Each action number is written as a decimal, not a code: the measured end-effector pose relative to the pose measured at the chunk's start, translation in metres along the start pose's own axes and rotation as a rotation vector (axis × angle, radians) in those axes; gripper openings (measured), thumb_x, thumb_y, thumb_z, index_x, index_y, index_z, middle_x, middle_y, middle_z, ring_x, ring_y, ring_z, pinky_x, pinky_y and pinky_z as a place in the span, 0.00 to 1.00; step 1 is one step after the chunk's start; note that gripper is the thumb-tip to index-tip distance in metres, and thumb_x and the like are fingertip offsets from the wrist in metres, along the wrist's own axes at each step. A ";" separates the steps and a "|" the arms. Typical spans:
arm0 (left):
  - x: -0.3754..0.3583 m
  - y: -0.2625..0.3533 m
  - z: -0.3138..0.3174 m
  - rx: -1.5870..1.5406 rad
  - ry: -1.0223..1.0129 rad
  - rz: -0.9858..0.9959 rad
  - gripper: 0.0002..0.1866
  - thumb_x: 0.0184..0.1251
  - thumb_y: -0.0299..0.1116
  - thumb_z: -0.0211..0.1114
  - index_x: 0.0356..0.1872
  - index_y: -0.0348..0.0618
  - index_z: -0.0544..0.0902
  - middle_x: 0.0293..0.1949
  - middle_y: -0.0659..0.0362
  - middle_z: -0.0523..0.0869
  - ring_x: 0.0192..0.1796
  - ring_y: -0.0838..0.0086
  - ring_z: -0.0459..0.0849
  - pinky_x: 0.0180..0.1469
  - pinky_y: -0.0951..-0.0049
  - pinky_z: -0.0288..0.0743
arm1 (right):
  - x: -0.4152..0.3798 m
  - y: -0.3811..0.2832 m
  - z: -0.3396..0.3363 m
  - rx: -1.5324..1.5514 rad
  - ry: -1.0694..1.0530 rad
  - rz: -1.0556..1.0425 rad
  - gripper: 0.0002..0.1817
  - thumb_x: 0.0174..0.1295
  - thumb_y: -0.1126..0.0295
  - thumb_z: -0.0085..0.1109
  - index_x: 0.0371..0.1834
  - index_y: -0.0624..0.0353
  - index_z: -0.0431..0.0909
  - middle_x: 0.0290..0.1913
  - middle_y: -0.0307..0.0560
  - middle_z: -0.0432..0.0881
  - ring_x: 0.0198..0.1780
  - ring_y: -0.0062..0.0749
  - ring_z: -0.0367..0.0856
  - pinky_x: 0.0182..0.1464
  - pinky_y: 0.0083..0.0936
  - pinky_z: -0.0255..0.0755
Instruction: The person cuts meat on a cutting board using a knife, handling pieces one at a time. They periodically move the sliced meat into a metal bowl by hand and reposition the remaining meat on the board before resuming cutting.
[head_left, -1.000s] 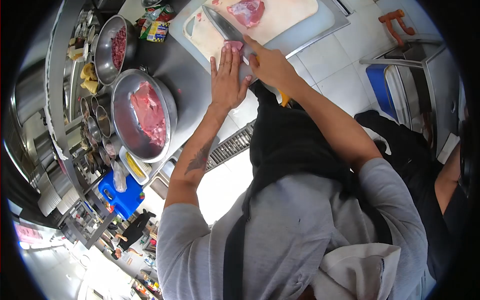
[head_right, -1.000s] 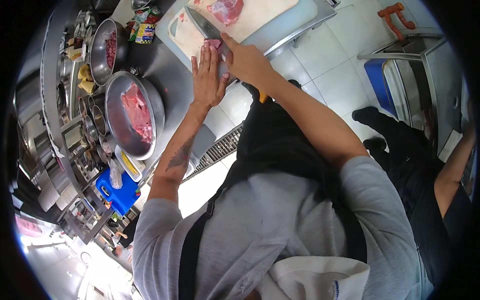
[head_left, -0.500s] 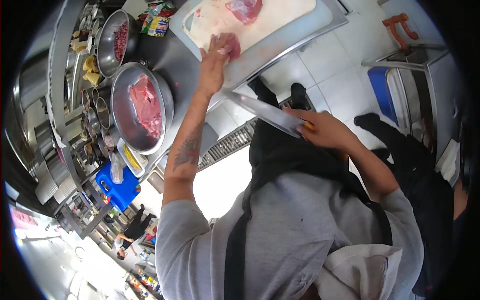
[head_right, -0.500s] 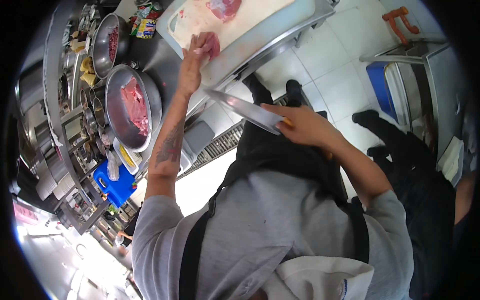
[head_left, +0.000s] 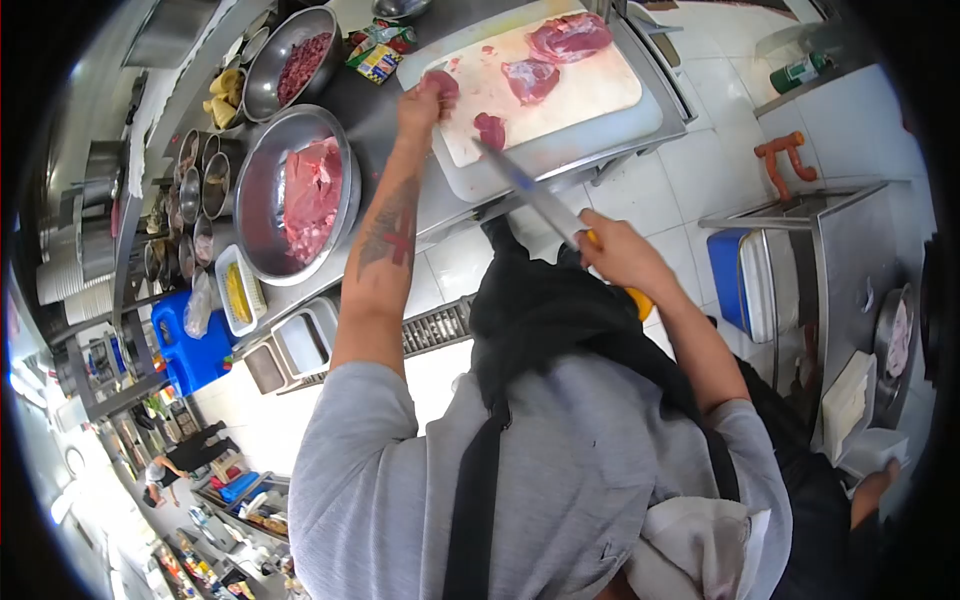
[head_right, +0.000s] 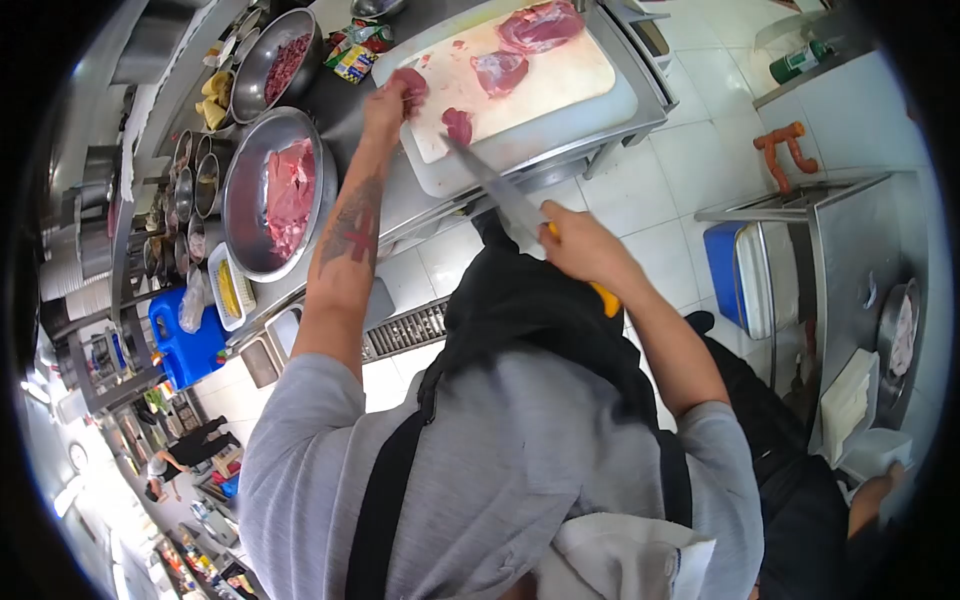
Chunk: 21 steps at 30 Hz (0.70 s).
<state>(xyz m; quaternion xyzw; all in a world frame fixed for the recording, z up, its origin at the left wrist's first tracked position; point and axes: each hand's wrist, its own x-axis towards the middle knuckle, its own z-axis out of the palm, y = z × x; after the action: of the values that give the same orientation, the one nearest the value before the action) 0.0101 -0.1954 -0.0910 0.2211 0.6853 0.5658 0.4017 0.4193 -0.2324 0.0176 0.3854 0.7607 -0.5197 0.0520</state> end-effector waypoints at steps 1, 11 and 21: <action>-0.002 0.009 0.001 -0.016 0.008 0.009 0.12 0.80 0.34 0.62 0.51 0.41 0.90 0.42 0.59 0.94 0.41 0.76 0.91 0.41 0.72 0.83 | 0.007 -0.001 0.003 0.002 -0.063 0.040 0.12 0.79 0.64 0.53 0.50 0.63 0.72 0.30 0.62 0.88 0.35 0.62 0.89 0.42 0.52 0.80; -0.052 0.021 -0.037 1.258 0.151 0.799 0.28 0.68 0.23 0.66 0.70 0.52 0.84 0.70 0.53 0.84 0.67 0.51 0.83 0.69 0.54 0.77 | 0.007 -0.020 -0.030 -0.158 0.289 0.003 0.09 0.79 0.67 0.52 0.49 0.62 0.70 0.30 0.72 0.84 0.38 0.75 0.85 0.40 0.62 0.75; -0.084 -0.020 0.011 0.771 0.038 0.694 0.19 0.59 0.38 0.77 0.51 0.46 0.90 0.56 0.52 0.85 0.54 0.56 0.87 0.58 0.56 0.83 | 0.081 -0.045 -0.021 -0.595 0.166 -0.043 0.14 0.74 0.71 0.51 0.57 0.68 0.68 0.30 0.75 0.84 0.36 0.75 0.86 0.42 0.67 0.78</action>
<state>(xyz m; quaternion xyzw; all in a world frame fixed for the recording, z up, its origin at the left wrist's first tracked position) 0.0712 -0.2578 -0.0853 0.5570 0.7374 0.3761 0.0674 0.3408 -0.1791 0.0227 0.3782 0.8890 -0.2421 0.0893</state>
